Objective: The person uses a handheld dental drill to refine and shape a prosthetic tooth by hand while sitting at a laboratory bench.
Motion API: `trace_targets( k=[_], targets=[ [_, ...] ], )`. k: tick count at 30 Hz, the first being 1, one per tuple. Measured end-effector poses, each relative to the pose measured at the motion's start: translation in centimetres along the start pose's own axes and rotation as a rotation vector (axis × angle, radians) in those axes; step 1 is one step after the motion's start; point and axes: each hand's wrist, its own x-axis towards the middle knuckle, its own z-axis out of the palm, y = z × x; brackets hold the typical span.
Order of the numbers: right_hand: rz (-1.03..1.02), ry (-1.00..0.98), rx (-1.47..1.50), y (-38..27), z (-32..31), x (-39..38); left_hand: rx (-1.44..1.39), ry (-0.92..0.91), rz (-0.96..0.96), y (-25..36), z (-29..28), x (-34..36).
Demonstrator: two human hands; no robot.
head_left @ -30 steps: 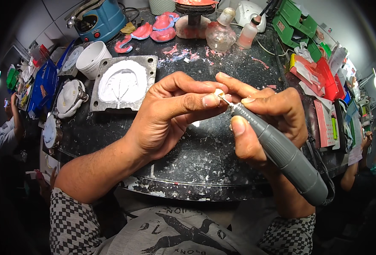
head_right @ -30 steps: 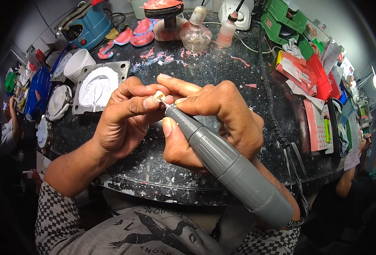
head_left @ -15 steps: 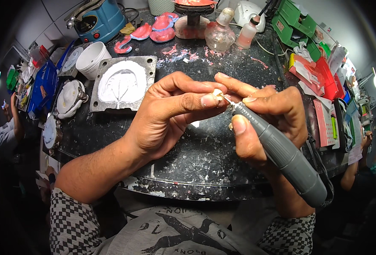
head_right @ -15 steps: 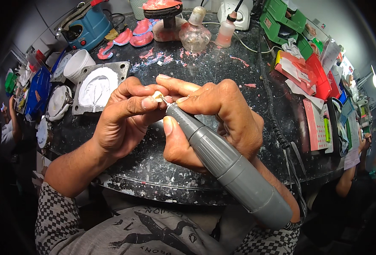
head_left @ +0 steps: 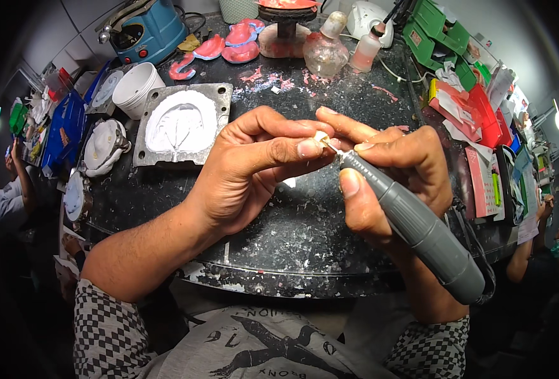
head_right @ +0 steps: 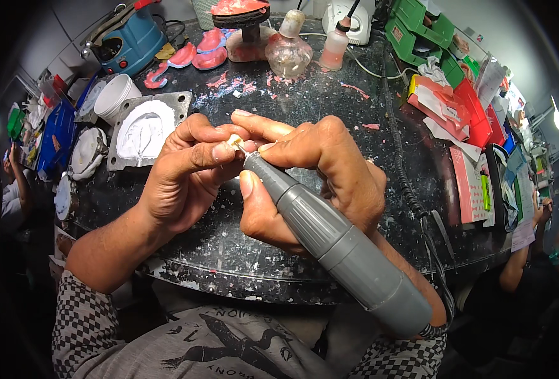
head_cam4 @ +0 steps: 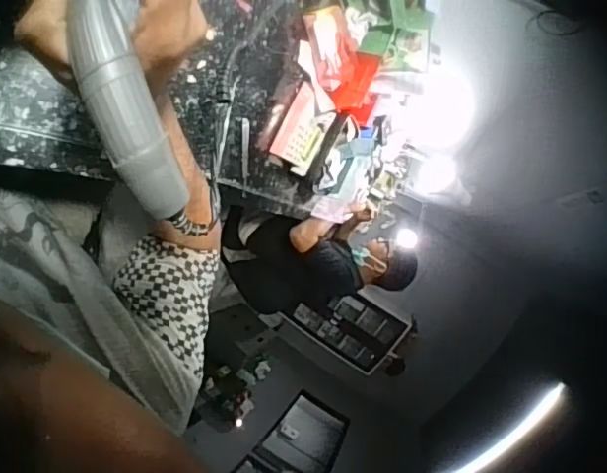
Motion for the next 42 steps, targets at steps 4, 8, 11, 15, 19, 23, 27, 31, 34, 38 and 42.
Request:
trace_targets(
  k=[4, 8, 11, 15, 19, 23, 27, 31, 34, 38, 42],
  targets=[
    [0.021, 0.010, -0.001, -0.15, 0.21, -0.09, -0.039, -0.040, 0.016, -0.06, -0.28, 0.05],
    [0.018, -0.023, -0.015, -0.13, 0.15, -0.02, -0.030, -0.058, 0.028, -0.10, -0.47, 0.09],
    [0.006, -0.044, -0.038, -0.16, -0.08, 0.20, -0.012, -0.038, 0.032, -0.16, -0.17, 0.21],
    [-0.024, 0.006, -0.013, 0.15, -0.14, 0.01, -0.025, -0.011, 0.003, 0.10, -0.03, 0.07],
    [-0.020, 0.014, -0.020, -0.17, 0.01, 0.06, -0.067, 0.006, -0.059, 0.36, 0.11, 0.01],
    [-0.028, 0.046, -0.013, 0.07, 0.23, 0.15, -0.060, 0.008, -0.039, 0.32, 0.30, -0.01],
    [-0.070, 0.012, -0.027, 0.32, 0.12, 0.09, -0.011, 0.019, -0.014, 0.19, 0.42, -0.07],
    [-0.062, -0.005, -0.014, 0.17, -0.10, 0.12, -0.006, 0.023, -0.013, 0.20, 0.45, -0.08],
    [-0.025, -0.041, -0.066, -0.38, -0.08, 0.25, 0.004, 0.023, -0.004, 0.16, 0.27, -0.09],
    [-0.006, -0.008, -0.036, -0.15, -0.01, 0.02, 0.009, 0.000, 0.006, 0.08, 0.20, 0.05],
    [-0.079, -0.066, -0.076, -0.40, -0.51, 0.43, -0.003, 0.004, 0.005, 0.19, 0.41, 0.02]
  ],
)
